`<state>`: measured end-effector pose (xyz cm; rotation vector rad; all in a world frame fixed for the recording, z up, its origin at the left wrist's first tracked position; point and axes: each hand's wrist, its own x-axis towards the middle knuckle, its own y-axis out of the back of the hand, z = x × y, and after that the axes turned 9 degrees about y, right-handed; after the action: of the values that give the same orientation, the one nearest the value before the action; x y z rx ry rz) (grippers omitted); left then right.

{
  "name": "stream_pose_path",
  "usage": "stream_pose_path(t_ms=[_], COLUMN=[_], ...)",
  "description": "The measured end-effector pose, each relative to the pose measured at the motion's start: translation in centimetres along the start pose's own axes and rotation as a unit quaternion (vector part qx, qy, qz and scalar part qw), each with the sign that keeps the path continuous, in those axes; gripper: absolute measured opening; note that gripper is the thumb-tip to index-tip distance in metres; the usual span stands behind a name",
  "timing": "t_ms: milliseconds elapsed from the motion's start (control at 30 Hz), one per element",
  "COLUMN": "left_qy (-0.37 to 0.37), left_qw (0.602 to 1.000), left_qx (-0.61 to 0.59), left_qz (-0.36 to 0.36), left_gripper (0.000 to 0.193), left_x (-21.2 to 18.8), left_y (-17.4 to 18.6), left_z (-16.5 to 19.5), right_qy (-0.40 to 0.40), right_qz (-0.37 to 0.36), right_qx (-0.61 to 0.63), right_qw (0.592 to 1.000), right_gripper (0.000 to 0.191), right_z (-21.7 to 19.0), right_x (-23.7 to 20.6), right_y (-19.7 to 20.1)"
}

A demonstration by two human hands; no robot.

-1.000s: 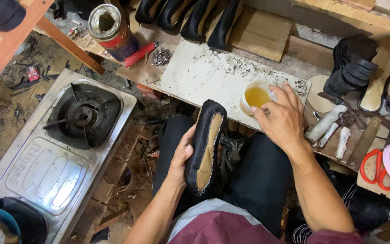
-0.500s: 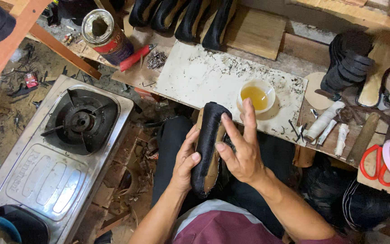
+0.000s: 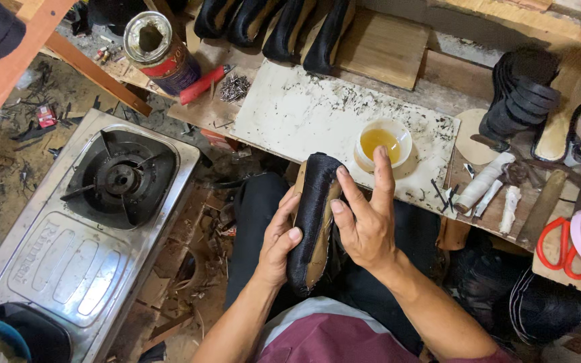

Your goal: The person repeatedly applies a yellow liquid to the inner sole of a black shoe using their right index finger, then places the shoe on a shelf. The process is repeated with another shoe.

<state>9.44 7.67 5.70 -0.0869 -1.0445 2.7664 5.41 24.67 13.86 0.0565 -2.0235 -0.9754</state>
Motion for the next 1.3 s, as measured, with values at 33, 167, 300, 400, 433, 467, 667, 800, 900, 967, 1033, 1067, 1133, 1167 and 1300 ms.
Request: stream_pose_path(t_ms=[33, 167, 300, 400, 433, 467, 667, 800, 900, 967, 1033, 1067, 1133, 1167, 1300], left_qy=[0.003, 0.003, 0.013, 0.039, 0.047, 0.055, 0.095, 0.104, 0.119, 0.125, 0.134, 0.138, 0.124, 0.118, 0.117], left_qw=[1.0, 1.0, 1.0, 0.999, 0.998, 0.998, 0.995, 0.993, 0.99, 0.988, 0.984, 0.982, 0.98, 0.977, 0.984], left_qx=[0.002, 0.017, 0.017, 0.008, 0.003, -0.003, -0.035, -0.049, -0.071, -0.084, -0.11, -0.123, -0.157, -0.174, -0.133], left_qz=[0.001, 0.01, 0.012, 0.026, 0.029, 0.032, 0.025, 0.025, 0.025, 0.026, 0.034, 0.037, -0.006, -0.028, 0.003], left_gripper=[0.076, 0.075, 0.074, 0.075, 0.075, 0.075, 0.077, 0.078, 0.079, 0.08, 0.083, 0.085, 0.088, 0.089, 0.093], left_x=[0.0, -0.1, -0.2, -0.2, -0.2, -0.2, -0.1, 0.1, 0.3, 0.2, 0.2, 0.2, 0.1, 0.0, 0.2], left_y=[0.0, 0.1, -0.1, -0.3, -0.3, -0.4, -0.6, -0.6, -0.7, -0.7, -1.0, -1.2, -1.3, -1.4, -1.7], left_z=[0.0, 0.1, 0.2, 0.4, 0.4, 0.5, 0.7, 0.6, 0.9, 1.3, 1.6, 1.8, 2.3, 2.6, 2.8], right_qy=[0.009, 0.043, 0.077, 0.103, 0.101, 0.098, 0.139, 0.146, 0.161, 0.159, 0.128, 0.101, 0.04, 0.005, -0.046], right_qz=[-0.007, -0.015, -0.01, -0.005, -0.004, -0.002, -0.02, -0.013, -0.037, -0.04, -0.037, -0.032, -0.054, -0.082, -0.183], right_qx=[-0.012, -0.055, -0.092, -0.092, -0.099, -0.106, -0.108, -0.125, -0.093, -0.057, -0.043, -0.046, -0.072, -0.095, -0.167], right_qw=[1.0, 0.997, 0.993, 0.99, 0.99, 0.989, 0.984, 0.981, 0.982, 0.985, 0.99, 0.993, 0.995, 0.992, 0.968], right_gripper=[0.041, 0.036, 0.034, 0.029, 0.029, 0.029, 0.029, 0.027, 0.026, 0.022, 0.021, 0.021, 0.023, 0.026, 0.052], right_z=[0.1, 0.4, 0.6, 1.0, 1.2, 1.4, 2.7, 3.1, 3.1, 3.5, 4.3, 5.1, 7.2, 8.2, 11.8], right_x=[0.1, 0.3, 0.5, 0.5, 0.6, 0.6, 0.6, 0.5, 0.2, 0.2, 0.1, 0.3, 1.1, 1.6, 3.2], right_y=[0.0, 0.3, 0.7, 1.0, 1.1, 1.1, 1.0, 0.7, 0.2, 0.1, 0.4, 0.7, 1.3, 1.7, 1.7])
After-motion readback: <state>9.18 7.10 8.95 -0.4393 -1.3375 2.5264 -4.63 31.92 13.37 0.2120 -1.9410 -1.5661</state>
